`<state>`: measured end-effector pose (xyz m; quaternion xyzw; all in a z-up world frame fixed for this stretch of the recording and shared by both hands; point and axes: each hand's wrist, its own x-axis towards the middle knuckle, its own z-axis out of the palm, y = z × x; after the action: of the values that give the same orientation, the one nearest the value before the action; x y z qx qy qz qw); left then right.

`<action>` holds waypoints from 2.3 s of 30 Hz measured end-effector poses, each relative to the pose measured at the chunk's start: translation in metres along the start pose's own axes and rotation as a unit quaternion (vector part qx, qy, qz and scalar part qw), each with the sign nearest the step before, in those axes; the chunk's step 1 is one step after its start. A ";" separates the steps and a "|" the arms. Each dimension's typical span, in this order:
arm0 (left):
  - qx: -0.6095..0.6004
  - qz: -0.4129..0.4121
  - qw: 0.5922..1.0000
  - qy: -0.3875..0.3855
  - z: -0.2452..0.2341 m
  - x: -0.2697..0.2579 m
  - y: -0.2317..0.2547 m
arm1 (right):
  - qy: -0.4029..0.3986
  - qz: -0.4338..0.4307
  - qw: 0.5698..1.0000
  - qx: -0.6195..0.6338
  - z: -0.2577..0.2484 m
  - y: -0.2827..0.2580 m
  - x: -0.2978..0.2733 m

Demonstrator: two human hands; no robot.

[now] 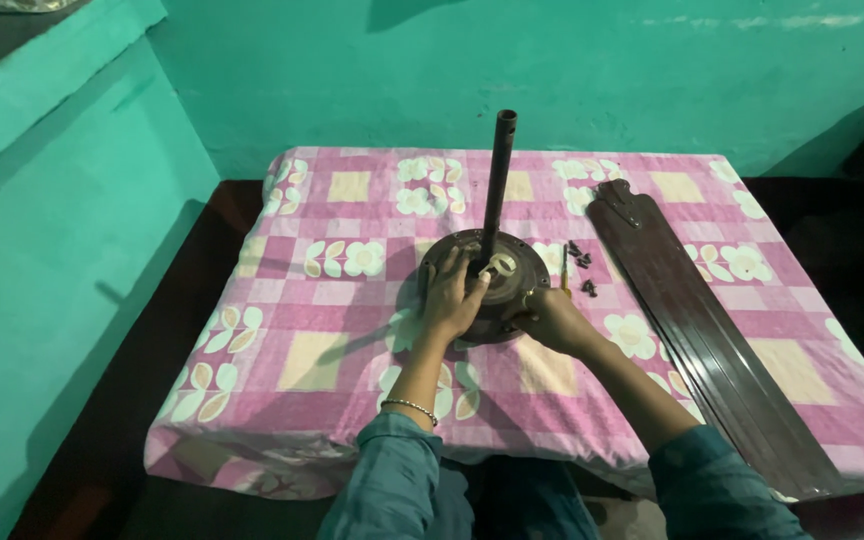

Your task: The person assembles a ceiling fan motor housing by hand, using a screwdriver to tighten screws on the base and attaching the central shaft. The person flips the housing to access the interior and continues securing components.

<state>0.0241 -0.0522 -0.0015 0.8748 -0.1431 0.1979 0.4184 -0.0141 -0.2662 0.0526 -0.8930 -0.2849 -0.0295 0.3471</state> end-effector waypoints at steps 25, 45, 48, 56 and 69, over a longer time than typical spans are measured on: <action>0.011 -0.006 1.000 0.005 0.001 0.000 0.002 | -0.072 -0.024 0.990 -0.116 -0.013 -0.017 0.023; -0.014 -0.028 0.999 -0.025 0.001 0.000 0.001 | -0.031 0.026 0.993 -0.114 0.023 0.005 0.012; -0.011 -0.037 0.999 -0.031 0.004 0.001 -0.004 | -0.027 0.035 0.986 -0.159 0.031 0.005 0.009; -0.014 0.053 0.988 0.144 -0.009 -0.026 0.011 | -0.051 -0.028 0.966 -0.253 0.038 0.003 0.005; 0.013 0.164 0.979 0.122 -0.032 -0.062 0.062 | -0.011 0.177 0.971 -0.160 0.000 0.096 0.014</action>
<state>-0.0631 -0.0595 0.0293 0.8140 -0.2298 0.3715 0.3828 0.0485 -0.3163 -0.0018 -0.9734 -0.1174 -0.0031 0.1966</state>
